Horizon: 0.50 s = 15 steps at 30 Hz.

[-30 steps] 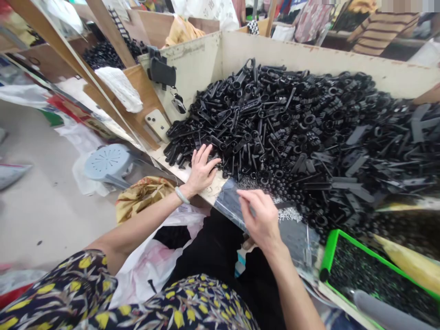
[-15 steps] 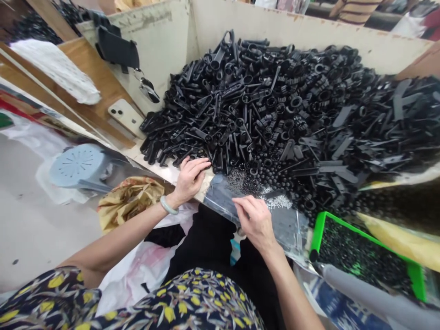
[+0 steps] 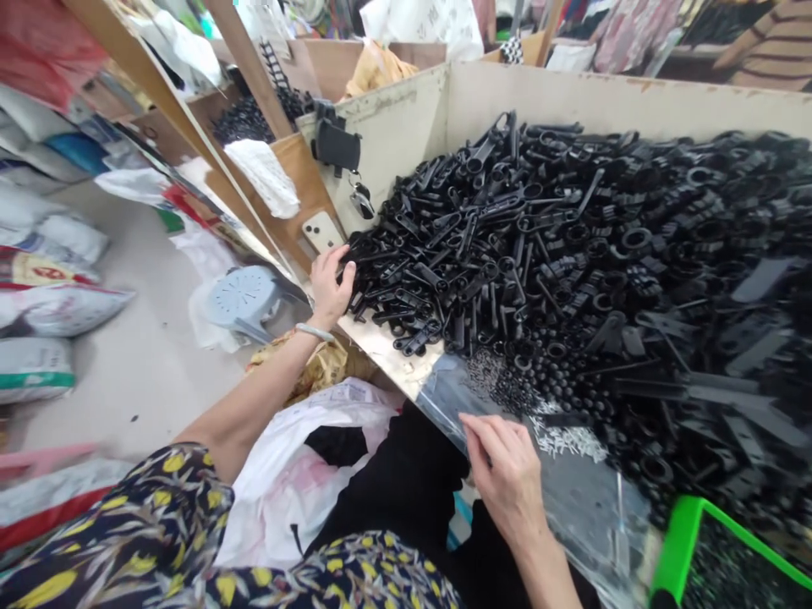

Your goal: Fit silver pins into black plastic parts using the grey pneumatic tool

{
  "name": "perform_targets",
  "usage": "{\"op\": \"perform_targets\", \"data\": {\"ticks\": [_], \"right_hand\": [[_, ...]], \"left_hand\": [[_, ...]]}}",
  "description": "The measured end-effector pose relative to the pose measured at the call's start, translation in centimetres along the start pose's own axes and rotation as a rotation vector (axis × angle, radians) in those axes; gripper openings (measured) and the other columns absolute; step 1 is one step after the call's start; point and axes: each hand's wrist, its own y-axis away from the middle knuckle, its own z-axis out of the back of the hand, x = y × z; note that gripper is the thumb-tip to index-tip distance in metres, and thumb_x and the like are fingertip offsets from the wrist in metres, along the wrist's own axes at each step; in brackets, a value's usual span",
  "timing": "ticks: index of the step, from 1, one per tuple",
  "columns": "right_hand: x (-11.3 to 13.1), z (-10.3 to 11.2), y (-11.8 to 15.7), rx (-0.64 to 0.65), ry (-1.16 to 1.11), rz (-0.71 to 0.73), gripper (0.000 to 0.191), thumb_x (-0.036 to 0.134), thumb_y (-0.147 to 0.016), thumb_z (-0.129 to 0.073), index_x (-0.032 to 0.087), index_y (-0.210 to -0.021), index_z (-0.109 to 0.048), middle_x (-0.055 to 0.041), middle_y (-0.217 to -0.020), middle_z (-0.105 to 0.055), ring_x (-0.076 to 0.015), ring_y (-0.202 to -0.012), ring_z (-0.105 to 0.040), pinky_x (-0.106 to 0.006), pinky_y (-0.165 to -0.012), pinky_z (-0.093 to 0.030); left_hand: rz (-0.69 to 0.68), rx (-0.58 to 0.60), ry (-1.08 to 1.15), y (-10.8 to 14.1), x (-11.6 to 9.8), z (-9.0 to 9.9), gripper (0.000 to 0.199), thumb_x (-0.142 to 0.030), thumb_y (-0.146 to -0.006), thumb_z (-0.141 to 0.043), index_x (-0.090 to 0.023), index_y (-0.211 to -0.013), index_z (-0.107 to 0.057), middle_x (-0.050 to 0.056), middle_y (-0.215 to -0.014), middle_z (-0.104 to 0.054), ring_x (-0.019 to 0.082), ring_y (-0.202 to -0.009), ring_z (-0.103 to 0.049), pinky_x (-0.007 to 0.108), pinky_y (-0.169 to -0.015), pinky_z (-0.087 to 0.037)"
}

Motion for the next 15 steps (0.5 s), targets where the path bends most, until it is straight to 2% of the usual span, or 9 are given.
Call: {"op": "perform_targets", "data": {"ticks": [2, 5, 9, 15], "right_hand": [[0.2, -0.5, -0.2, -0.002, -0.024, 0.006, 0.022, 0.012, -0.103, -0.063, 0.022, -0.121, -0.069, -0.0026, -0.102, -0.077, -0.0163, -0.090, -0.069, -0.034, -0.087, -0.047], [0.7, -1.4, -0.5, 0.025, -0.050, 0.000, 0.022, 0.014, -0.103, -0.062, 0.023, -0.122, -0.070, -0.0033, -0.102, -0.076, -0.0170, -0.090, -0.069, -0.034, -0.086, -0.047], [1.0, -2.5, -0.7, 0.083, -0.094, -0.012, 0.020, 0.016, -0.104, -0.060, 0.024, -0.118, -0.072, -0.0029, -0.101, -0.076, -0.0167, -0.088, -0.069, -0.033, -0.084, -0.047], [0.4, -3.9, -2.0, 0.101, -0.141, -0.025, 0.017, 0.017, -0.106, -0.059, 0.024, -0.117, -0.070, -0.0017, -0.101, -0.075, -0.0149, -0.088, -0.068, -0.032, -0.085, -0.046]], "left_hand": [[-0.031, 0.112, 0.012, -1.1, 2.2, -0.3, 0.056, -0.055, -0.109, -0.039, -0.019, -0.146, -0.059, 0.014, -0.152, -0.059, 0.027, -0.143, -0.051, 0.045, -0.125, -0.037], [-0.061, 0.203, 0.003, -1.7, 3.6, -1.3, 0.059, -0.057, -0.109, -0.038, -0.020, -0.152, -0.055, 0.013, -0.160, -0.052, 0.027, -0.150, -0.045, 0.046, -0.129, -0.032], [-0.070, 0.228, -0.054, -1.9, 3.3, -2.5, 0.059, -0.057, -0.106, -0.044, -0.020, -0.149, -0.059, 0.013, -0.154, -0.057, 0.032, -0.147, -0.042, 0.052, -0.129, -0.029], [-0.100, 0.229, -0.067, -1.0, 1.7, -3.1, 0.054, -0.051, -0.103, -0.055, -0.019, -0.145, -0.065, 0.012, -0.138, -0.065, 0.031, -0.130, -0.048, 0.048, -0.122, -0.038]]}}
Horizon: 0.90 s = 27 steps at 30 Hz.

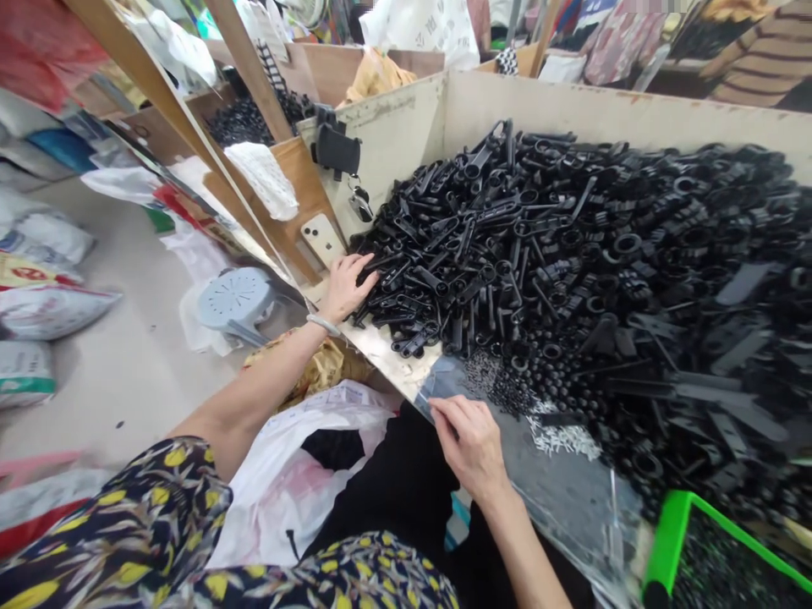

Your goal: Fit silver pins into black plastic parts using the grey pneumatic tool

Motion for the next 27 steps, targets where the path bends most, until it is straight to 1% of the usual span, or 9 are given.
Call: {"op": "perform_targets", "data": {"ticks": [3, 6, 8, 10, 13, 15, 19, 23, 27], "right_hand": [[-0.6, -0.4, -1.4, -0.009, 0.029, -0.007, 0.017, 0.021, -0.107, -0.059, 0.023, -0.119, -0.070, -0.0024, -0.102, -0.075, -0.0159, -0.088, -0.068, -0.033, -0.084, -0.046], [-0.8, -0.7, -3.0, -0.017, 0.077, -0.016, 0.024, 0.027, -0.108, -0.058, 0.022, -0.129, -0.067, -0.0024, -0.098, -0.073, -0.0148, -0.078, -0.066, -0.033, -0.081, -0.046], [-0.5, -0.9, -4.0, -0.035, 0.125, -0.028, 0.035, 0.032, -0.108, -0.057, 0.021, -0.141, -0.060, -0.0024, -0.097, -0.072, -0.0142, -0.073, -0.064, -0.033, -0.079, -0.046], [-0.1, -1.3, -4.8, -0.061, 0.211, -0.029, 0.049, 0.041, -0.107, -0.059, 0.021, -0.152, -0.052, -0.0043, -0.101, -0.071, -0.0155, -0.073, -0.063, -0.033, -0.077, -0.045], [0.4, -2.1, -5.6, -0.085, 0.380, 0.012, 0.063, 0.053, -0.103, -0.063, 0.023, -0.156, -0.049, -0.0087, -0.111, -0.068, -0.0182, -0.079, -0.062, -0.035, -0.077, -0.044], [0.6, -2.7, -5.8, -0.085, 0.459, 0.052, 0.058, 0.053, -0.101, -0.066, 0.025, -0.151, -0.056, -0.0100, -0.116, -0.066, -0.0183, -0.082, -0.061, -0.035, -0.078, -0.043], [0.3, -3.6, -5.9, -0.074, 0.509, 0.083, 0.037, 0.042, -0.103, -0.066, 0.025, -0.136, -0.069, -0.0099, -0.115, -0.065, -0.0173, -0.083, -0.060, -0.034, -0.079, -0.042], [-0.3, -3.3, -5.9, -0.114, 0.544, 0.085, 0.030, 0.041, -0.104, -0.065, 0.025, -0.128, -0.073, -0.0082, -0.109, -0.066, -0.0169, -0.081, -0.058, -0.033, -0.077, -0.040], [-0.6, -2.8, -6.0, -0.127, 0.559, 0.106, 0.029, 0.040, -0.103, -0.067, 0.025, -0.126, -0.074, -0.0071, -0.106, -0.066, -0.0171, -0.082, -0.058, -0.033, -0.076, -0.039]], "left_hand": [[0.019, -0.033, -0.015, 0.8, -1.2, -0.2, 0.052, -0.050, -0.102, -0.058, -0.018, -0.142, -0.068, 0.012, -0.135, -0.066, 0.032, -0.126, -0.048, 0.048, -0.119, -0.040], [0.029, -0.036, -0.002, 1.6, -2.7, -0.5, 0.050, -0.049, -0.102, -0.059, -0.020, -0.141, -0.069, 0.012, -0.133, -0.066, 0.032, -0.125, -0.047, 0.048, -0.119, -0.040], [0.035, -0.042, 0.012, 2.1, -3.9, -0.7, 0.050, -0.051, -0.102, -0.058, -0.021, -0.141, -0.069, 0.012, -0.134, -0.066, 0.032, -0.126, -0.047, 0.047, -0.119, -0.040], [0.057, -0.064, 0.011, 2.5, -5.2, -0.9, 0.051, -0.052, -0.103, -0.057, -0.021, -0.142, -0.068, 0.012, -0.133, -0.065, 0.032, -0.127, -0.047, 0.046, -0.119, -0.040], [0.110, -0.100, -0.012, 3.0, -7.0, -1.2, 0.052, -0.053, -0.103, -0.056, -0.021, -0.143, -0.068, 0.013, -0.134, -0.064, 0.034, -0.127, -0.046, 0.047, -0.118, -0.040], [0.146, -0.114, -0.017, 3.3, -8.1, -1.4, 0.053, -0.053, -0.104, -0.055, -0.020, -0.144, -0.067, 0.014, -0.136, -0.063, 0.035, -0.128, -0.046, 0.048, -0.118, -0.040], [0.202, -0.125, -0.008, 3.9, -9.9, -1.9, 0.055, -0.053, -0.105, -0.053, -0.020, -0.147, -0.064, 0.015, -0.138, -0.062, 0.036, -0.132, -0.045, 0.050, -0.120, -0.038], [0.244, -0.104, 0.002, 4.4, -11.3, -2.2, 0.055, -0.052, -0.105, -0.053, -0.022, -0.150, -0.061, 0.014, -0.141, -0.061, 0.036, -0.135, -0.045, 0.051, -0.120, -0.039], [0.284, -0.037, -0.022, 4.6, -11.7, -1.8, 0.055, -0.053, -0.105, -0.052, -0.027, -0.152, -0.058, 0.013, -0.147, -0.059, 0.036, -0.139, -0.043, 0.054, -0.116, -0.042]]}}
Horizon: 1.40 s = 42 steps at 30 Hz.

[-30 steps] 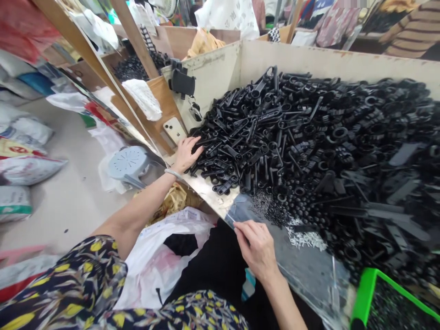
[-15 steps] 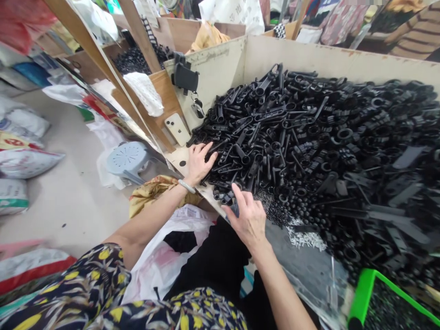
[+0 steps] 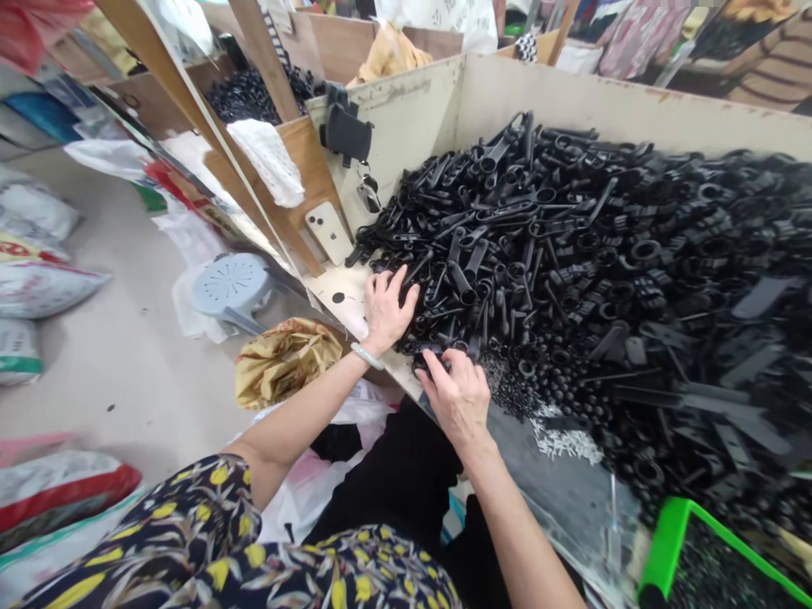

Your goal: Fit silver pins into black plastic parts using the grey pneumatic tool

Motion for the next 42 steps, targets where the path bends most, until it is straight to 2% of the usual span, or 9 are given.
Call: {"op": "perform_targets", "data": {"ticks": [6, 10, 15, 18, 21, 30, 35, 38, 42], "right_hand": [[0.0, 0.3, 0.0, 0.019, -0.011, 0.003, 0.031, 0.040, -0.105, -0.064, 0.024, -0.130, -0.072, -0.0081, -0.109, -0.067, -0.0176, -0.084, -0.059, -0.034, -0.076, -0.039], [-0.1, 0.2, 0.2, 0.030, -0.036, -0.010, 0.032, 0.039, -0.105, -0.062, 0.023, -0.132, -0.071, -0.0095, -0.110, -0.066, -0.0189, -0.087, -0.060, -0.035, -0.076, -0.039], [-0.2, -0.1, 0.5, 0.020, -0.033, -0.014, 0.032, 0.041, -0.105, -0.062, 0.024, -0.131, -0.071, -0.0096, -0.111, -0.066, -0.0193, -0.087, -0.061, -0.035, -0.077, -0.041], [-0.1, 0.0, 0.5, -0.001, -0.033, -0.016, 0.031, 0.041, -0.106, -0.062, 0.023, -0.130, -0.072, -0.0096, -0.110, -0.067, -0.0188, -0.086, -0.061, -0.034, -0.077, -0.041], [0.0, 0.0, 0.5, -0.013, -0.043, -0.026, 0.031, 0.039, -0.105, -0.063, 0.022, -0.130, -0.072, -0.0089, -0.108, -0.067, -0.0187, -0.086, -0.061, -0.035, -0.077, -0.042], [0.0, -0.2, 0.7, -0.007, -0.067, -0.056, 0.031, 0.039, -0.105, -0.063, 0.022, -0.130, -0.071, -0.0089, -0.108, -0.068, -0.0192, -0.089, -0.063, -0.035, -0.079, -0.042], [-0.1, 0.1, 0.7, -0.012, -0.069, -0.063, 0.029, 0.034, -0.105, -0.063, 0.022, -0.130, -0.071, -0.0089, -0.110, -0.069, -0.0186, -0.088, -0.064, -0.035, -0.078, -0.042], [-0.2, 0.1, 0.7, -0.017, -0.071, -0.057, 0.028, 0.034, -0.105, -0.063, 0.022, -0.128, -0.072, -0.0092, -0.110, -0.069, -0.0188, -0.089, -0.064, -0.035, -0.078, -0.043], [-0.2, 0.0, 0.7, -0.022, -0.063, -0.058, 0.028, 0.034, -0.104, -0.064, 0.021, -0.128, -0.072, -0.0090, -0.110, -0.069, -0.0193, -0.089, -0.064, -0.035, -0.078, -0.043]], "left_hand": [[0.008, 0.025, 0.004, -0.1, 1.1, 0.9, 0.054, -0.052, -0.106, -0.049, -0.032, -0.157, -0.052, 0.009, -0.163, -0.049, 0.036, -0.147, -0.042, 0.059, -0.119, -0.038], [0.008, -0.041, 0.096, -0.9, 3.1, 1.0, 0.048, -0.046, -0.109, -0.042, -0.031, -0.152, -0.057, 0.008, -0.160, -0.053, 0.034, -0.147, -0.045, 0.061, -0.121, -0.036], [-0.053, -0.091, 0.089, -5.3, 7.5, 1.0, 0.048, -0.033, -0.109, -0.032, -0.018, -0.142, -0.063, 0.015, -0.146, -0.063, 0.029, -0.139, -0.052, 0.051, -0.123, -0.038], [-0.101, -0.030, 0.054, -8.0, 9.7, 1.0, 0.045, -0.032, -0.107, -0.034, -0.014, -0.131, -0.067, 0.018, -0.139, -0.065, 0.028, -0.136, -0.053, 0.049, -0.122, -0.038], [-0.153, 0.046, 0.039, -9.0, 10.7, 0.7, 0.041, -0.036, -0.106, -0.038, -0.016, -0.120, -0.070, 0.017, -0.128, -0.070, 0.028, -0.128, -0.057, 0.048, -0.118, -0.042], [-0.180, 0.104, 0.043, -6.1, 10.5, 0.7, 0.049, -0.043, -0.109, -0.030, -0.022, -0.085, -0.067, 0.013, -0.099, -0.073, 0.028, -0.110, -0.061, 0.048, -0.114, -0.044], [-0.155, 0.077, 0.074, -4.2, 9.7, 0.5, 0.052, -0.046, -0.109, -0.029, -0.023, -0.078, -0.064, 0.013, -0.092, -0.071, 0.028, -0.101, -0.064, 0.046, -0.108, -0.049], [-0.123, 0.037, 0.096, -3.3, 9.3, 0.1, 0.047, -0.046, -0.109, -0.032, -0.022, -0.088, -0.066, 0.014, -0.101, -0.072, 0.028, -0.105, -0.065, 0.046, -0.107, -0.049], [-0.081, -0.041, 0.135, -2.8, 9.1, -0.4, 0.040, -0.044, -0.107, -0.041, -0.017, -0.127, -0.062, 0.018, -0.132, -0.066, 0.029, -0.126, -0.061, 0.047, -0.113, -0.048]]}}
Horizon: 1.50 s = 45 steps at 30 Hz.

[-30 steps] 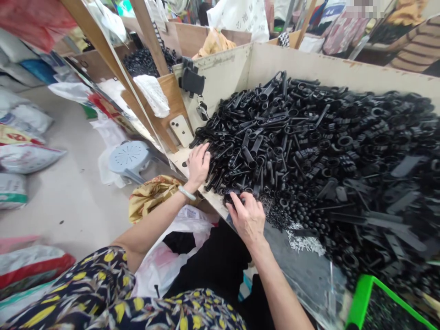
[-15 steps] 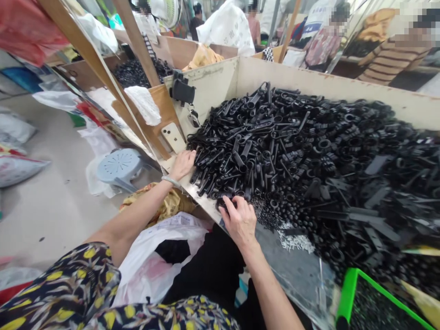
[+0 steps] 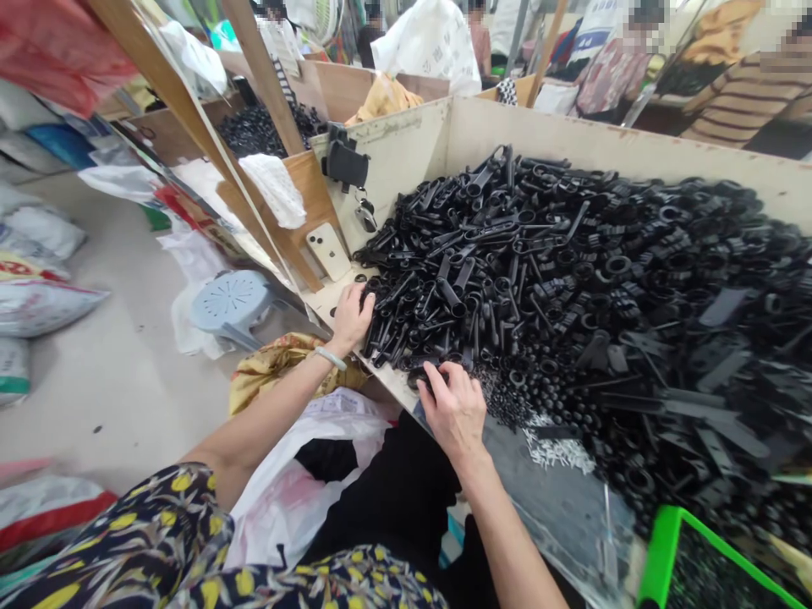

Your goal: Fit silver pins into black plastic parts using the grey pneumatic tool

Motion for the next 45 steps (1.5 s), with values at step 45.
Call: {"op": "perform_targets", "data": {"ticks": [45], "right_hand": [[2.0, 10.6, 8.8, 0.015, -0.390, 0.020, 0.034, 0.021, -0.096, -0.075, 0.020, -0.129, -0.069, -0.0087, -0.102, -0.077, -0.0219, -0.092, -0.072, -0.036, -0.079, -0.056]], "left_hand": [[0.915, 0.974, 1.356, 17.4, -19.6, 7.2, 0.045, -0.051, -0.087, -0.081, -0.017, -0.111, -0.065, 0.008, -0.101, -0.075, 0.018, -0.088, -0.070, 0.026, -0.077, -0.054]]}}
